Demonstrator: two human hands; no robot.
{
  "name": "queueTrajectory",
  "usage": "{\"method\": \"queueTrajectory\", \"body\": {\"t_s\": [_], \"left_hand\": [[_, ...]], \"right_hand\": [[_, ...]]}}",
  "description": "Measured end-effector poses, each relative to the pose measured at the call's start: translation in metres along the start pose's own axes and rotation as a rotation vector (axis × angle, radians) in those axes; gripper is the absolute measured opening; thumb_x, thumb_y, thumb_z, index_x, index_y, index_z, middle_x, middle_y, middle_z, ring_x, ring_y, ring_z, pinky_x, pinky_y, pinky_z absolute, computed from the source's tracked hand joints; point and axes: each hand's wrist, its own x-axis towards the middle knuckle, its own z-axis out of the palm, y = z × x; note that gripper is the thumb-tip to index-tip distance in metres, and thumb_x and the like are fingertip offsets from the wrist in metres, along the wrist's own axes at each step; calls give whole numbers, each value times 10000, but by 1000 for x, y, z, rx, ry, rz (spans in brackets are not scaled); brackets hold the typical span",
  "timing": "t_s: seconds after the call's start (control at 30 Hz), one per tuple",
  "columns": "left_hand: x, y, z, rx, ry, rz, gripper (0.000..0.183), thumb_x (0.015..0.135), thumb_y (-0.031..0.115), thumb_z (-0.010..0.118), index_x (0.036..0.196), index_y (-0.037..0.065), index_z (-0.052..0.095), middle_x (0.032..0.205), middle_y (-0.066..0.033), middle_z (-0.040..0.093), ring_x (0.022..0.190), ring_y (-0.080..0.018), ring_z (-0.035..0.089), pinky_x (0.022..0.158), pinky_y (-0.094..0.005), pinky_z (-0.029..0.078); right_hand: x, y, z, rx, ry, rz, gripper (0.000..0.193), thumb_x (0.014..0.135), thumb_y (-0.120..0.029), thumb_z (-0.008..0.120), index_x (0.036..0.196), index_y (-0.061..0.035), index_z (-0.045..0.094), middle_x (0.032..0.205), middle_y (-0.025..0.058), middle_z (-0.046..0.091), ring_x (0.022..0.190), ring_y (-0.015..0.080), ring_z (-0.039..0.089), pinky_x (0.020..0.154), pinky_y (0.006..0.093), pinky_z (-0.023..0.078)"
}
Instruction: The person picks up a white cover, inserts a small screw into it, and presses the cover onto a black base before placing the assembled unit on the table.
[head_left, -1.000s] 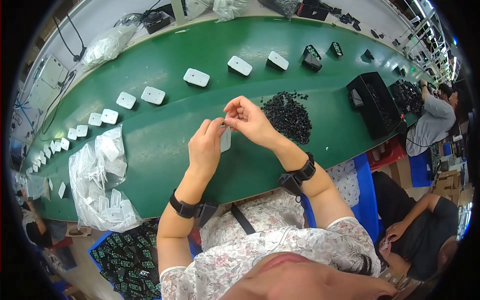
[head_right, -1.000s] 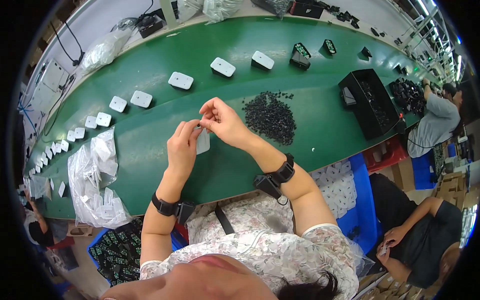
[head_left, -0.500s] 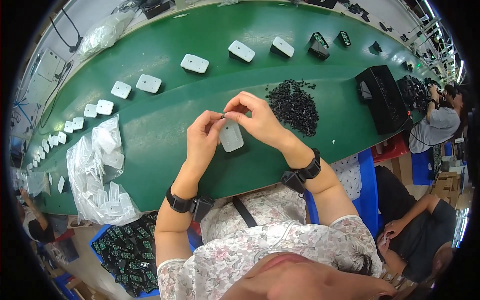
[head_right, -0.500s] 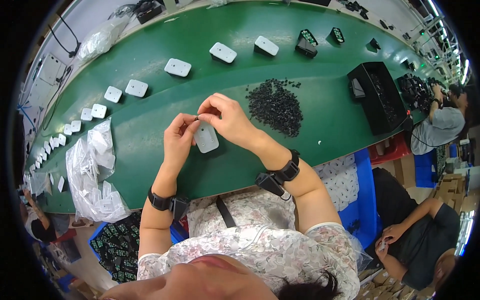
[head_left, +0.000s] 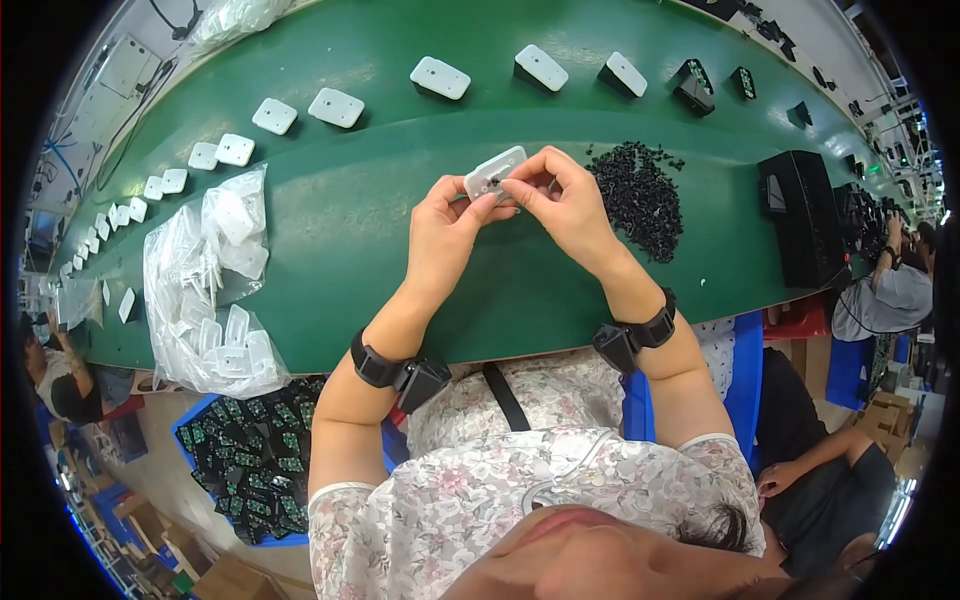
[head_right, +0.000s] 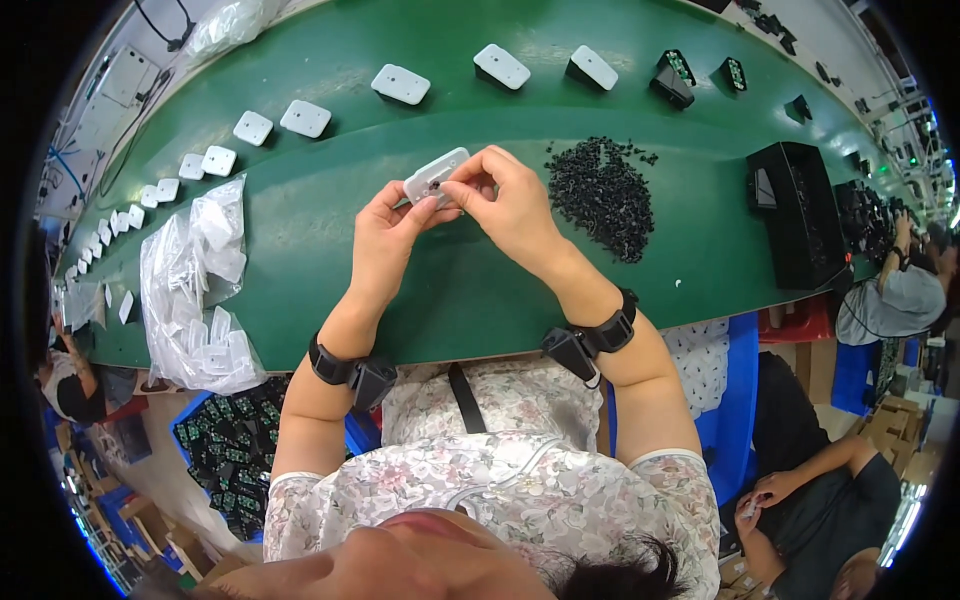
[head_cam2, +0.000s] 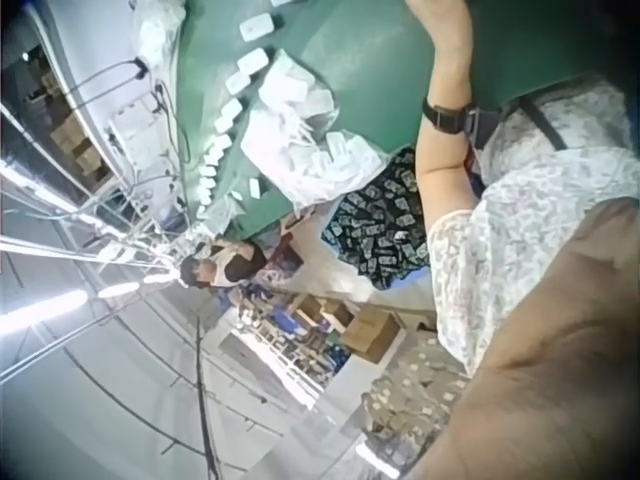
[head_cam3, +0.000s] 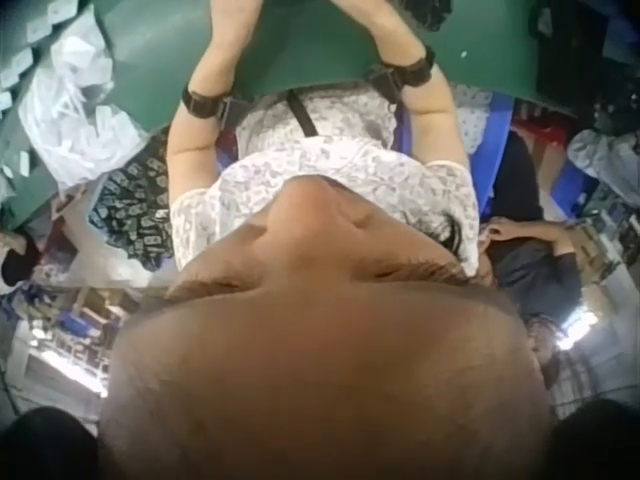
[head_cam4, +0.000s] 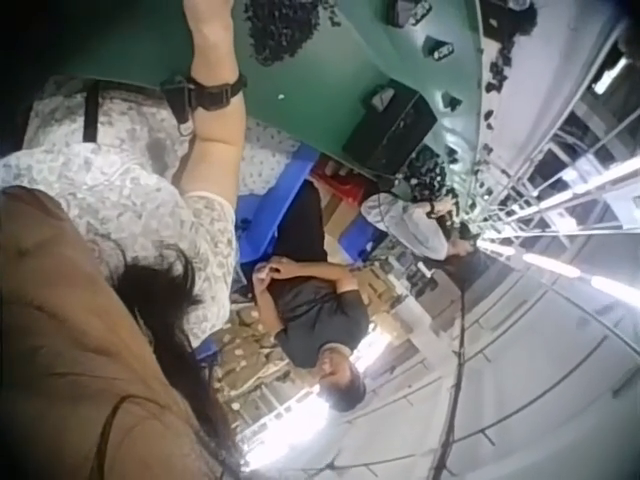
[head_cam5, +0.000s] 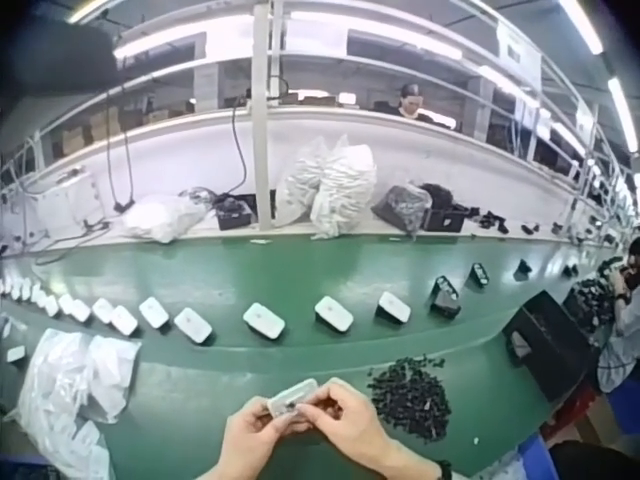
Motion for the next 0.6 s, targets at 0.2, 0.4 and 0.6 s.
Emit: {"method": "queueTrajectory", "body": {"t_s": [0.2,0.4,0.6], "left_hand": [[0,-7,-1,62,-1,90,102,878,-18,561,961,-75,549,977,-83,564,877,-203,654,784,-269,537],[-4,-4,6,275,15,356,62,878,-25,552,914,-71,573,924,-87,537,804,-180,651,746,-259,541],[-2,-3,0,263,17,316,94,903,14,539,909,-72,576,923,-88,538,753,-166,643,672,-248,526]], "right_hand": [[0,-1,-1,37,-40,21,102,825,-113,681,820,-34,617,767,-34,548,619,13,429,549,176,348],[0,-1,0,-31,-21,-3,128,825,-116,685,803,-38,586,761,-36,550,624,12,430,550,180,351],[-1,3,1,44,-70,38,149,837,-127,682,858,-45,559,757,-45,536,630,18,429,557,176,358]]}}
